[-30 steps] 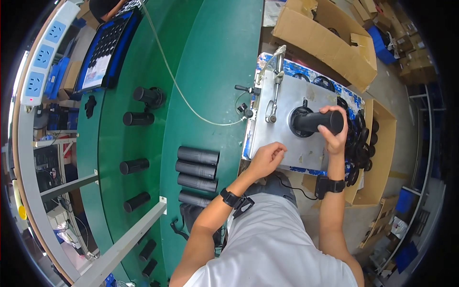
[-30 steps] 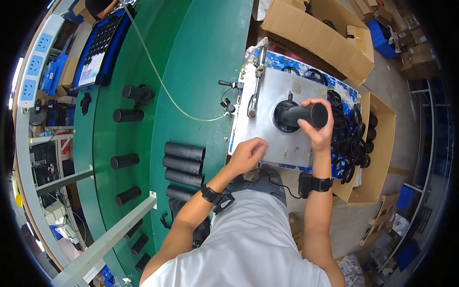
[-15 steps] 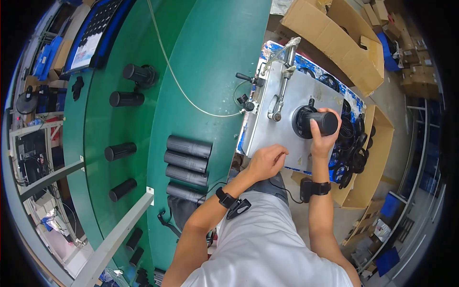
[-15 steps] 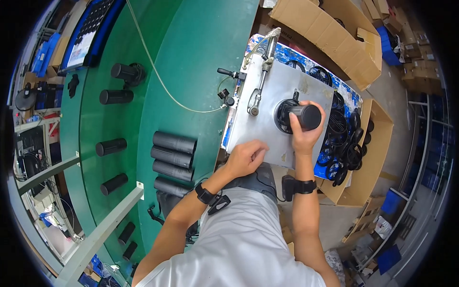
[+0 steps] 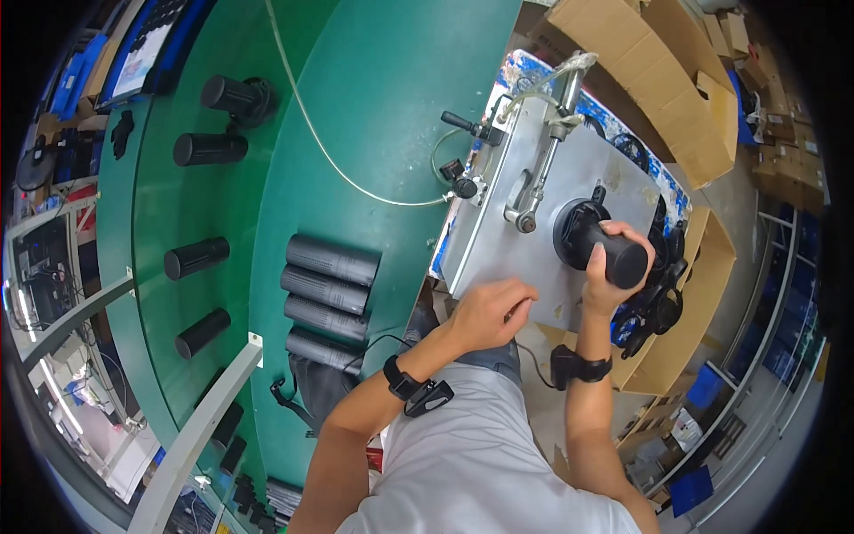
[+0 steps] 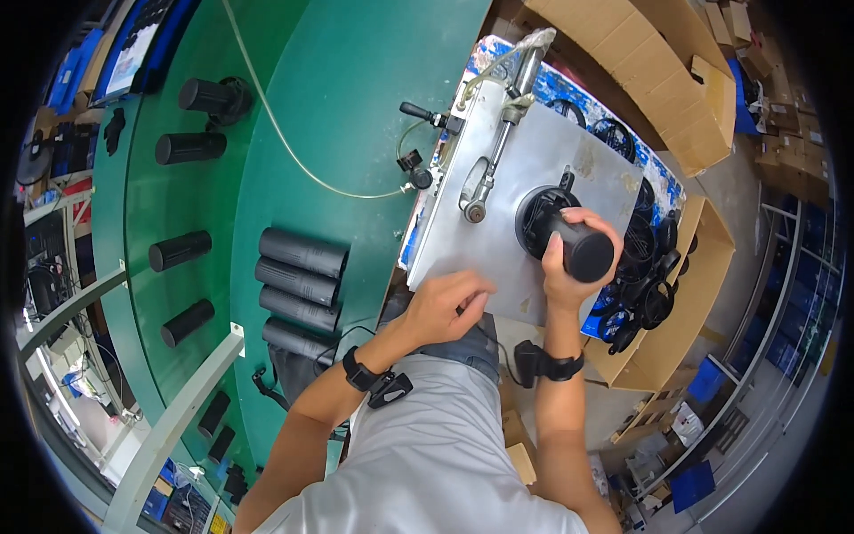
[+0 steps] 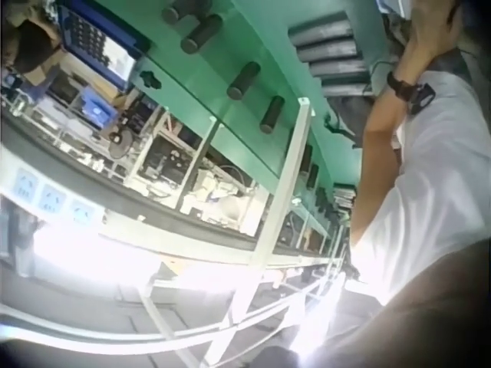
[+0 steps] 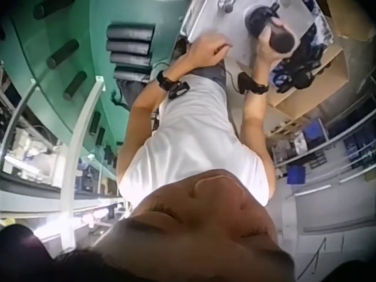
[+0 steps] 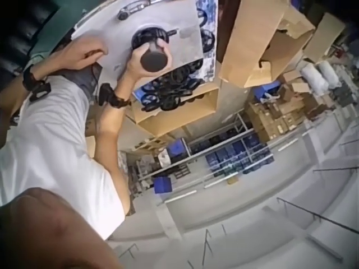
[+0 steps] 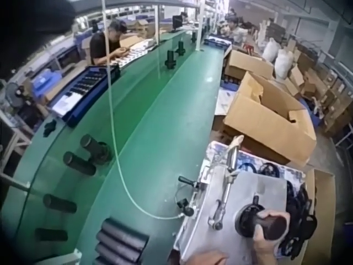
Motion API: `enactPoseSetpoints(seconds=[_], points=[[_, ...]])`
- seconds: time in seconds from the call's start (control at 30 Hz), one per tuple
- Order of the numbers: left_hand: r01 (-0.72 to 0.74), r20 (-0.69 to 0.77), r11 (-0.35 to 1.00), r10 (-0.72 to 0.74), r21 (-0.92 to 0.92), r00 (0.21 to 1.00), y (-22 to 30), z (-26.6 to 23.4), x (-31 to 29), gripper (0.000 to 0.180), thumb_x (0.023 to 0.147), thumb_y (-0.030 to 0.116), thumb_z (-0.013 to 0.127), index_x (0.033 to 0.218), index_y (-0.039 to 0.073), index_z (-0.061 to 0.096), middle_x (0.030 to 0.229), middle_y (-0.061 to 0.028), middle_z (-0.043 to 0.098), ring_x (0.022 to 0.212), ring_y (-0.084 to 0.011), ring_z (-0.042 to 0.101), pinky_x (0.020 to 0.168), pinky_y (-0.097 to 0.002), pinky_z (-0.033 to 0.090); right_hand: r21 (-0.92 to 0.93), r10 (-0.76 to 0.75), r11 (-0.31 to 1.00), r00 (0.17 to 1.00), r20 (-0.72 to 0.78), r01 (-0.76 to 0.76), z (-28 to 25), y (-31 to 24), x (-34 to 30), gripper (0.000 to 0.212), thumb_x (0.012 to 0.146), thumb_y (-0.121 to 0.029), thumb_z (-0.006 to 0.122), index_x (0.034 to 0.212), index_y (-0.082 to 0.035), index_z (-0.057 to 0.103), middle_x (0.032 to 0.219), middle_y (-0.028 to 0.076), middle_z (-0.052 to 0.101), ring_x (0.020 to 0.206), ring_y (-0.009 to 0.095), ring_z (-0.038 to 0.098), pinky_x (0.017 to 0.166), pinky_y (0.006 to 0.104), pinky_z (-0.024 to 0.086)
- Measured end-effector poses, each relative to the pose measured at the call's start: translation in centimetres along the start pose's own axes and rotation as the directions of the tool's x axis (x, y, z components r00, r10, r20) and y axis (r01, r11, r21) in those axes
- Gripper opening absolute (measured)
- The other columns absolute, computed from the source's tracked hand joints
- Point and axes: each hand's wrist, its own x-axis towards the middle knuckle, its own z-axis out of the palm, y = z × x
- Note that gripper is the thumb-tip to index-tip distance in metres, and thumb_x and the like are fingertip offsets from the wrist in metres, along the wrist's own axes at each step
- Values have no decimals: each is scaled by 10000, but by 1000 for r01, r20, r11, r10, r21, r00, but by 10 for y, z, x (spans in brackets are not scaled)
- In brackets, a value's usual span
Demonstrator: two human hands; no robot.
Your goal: The person picks up a circular frame, fits it onto a machine, and presses it down. They then take a black cylindrical component, insert it into the machine to assemble it with the frame, and place the finished part onto the workbench.
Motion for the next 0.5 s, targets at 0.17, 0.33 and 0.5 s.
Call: enactPoseSetpoints(seconds=[0.17,0.33,0.5], points=[[-3,-30,998,5,62,1000,4,1,2,128,803,-26,599,910,34,636,697,-77,557,535,-203,547,495,-295,445,204,-25,979,980,200,-16,-17,17,24,444,741,-107,705,1094,-30,446,920,135,558,874,244,548,857,430,466],[47,-28,998,-48,-39,998,13,-13,6,138,817,-23,591,933,14,655,715,-79,609,538,-179,573,513,-266,454,324,-81,946,947,310,-25,-18,27,26,444,752,-155,711,1078,-40,432,901,132,536,844,239,529,804,411,469],[109,-368,992,-80,59,926,13,-63,50,117,844,-19,589,932,12,661,705,-73,633,594,-123,605,533,-258,486,173,-68,983,996,64,56,-8,22,9,426,779,-127,660,1115,-23,420,919,149,542,855,244,532,807,423,476]])
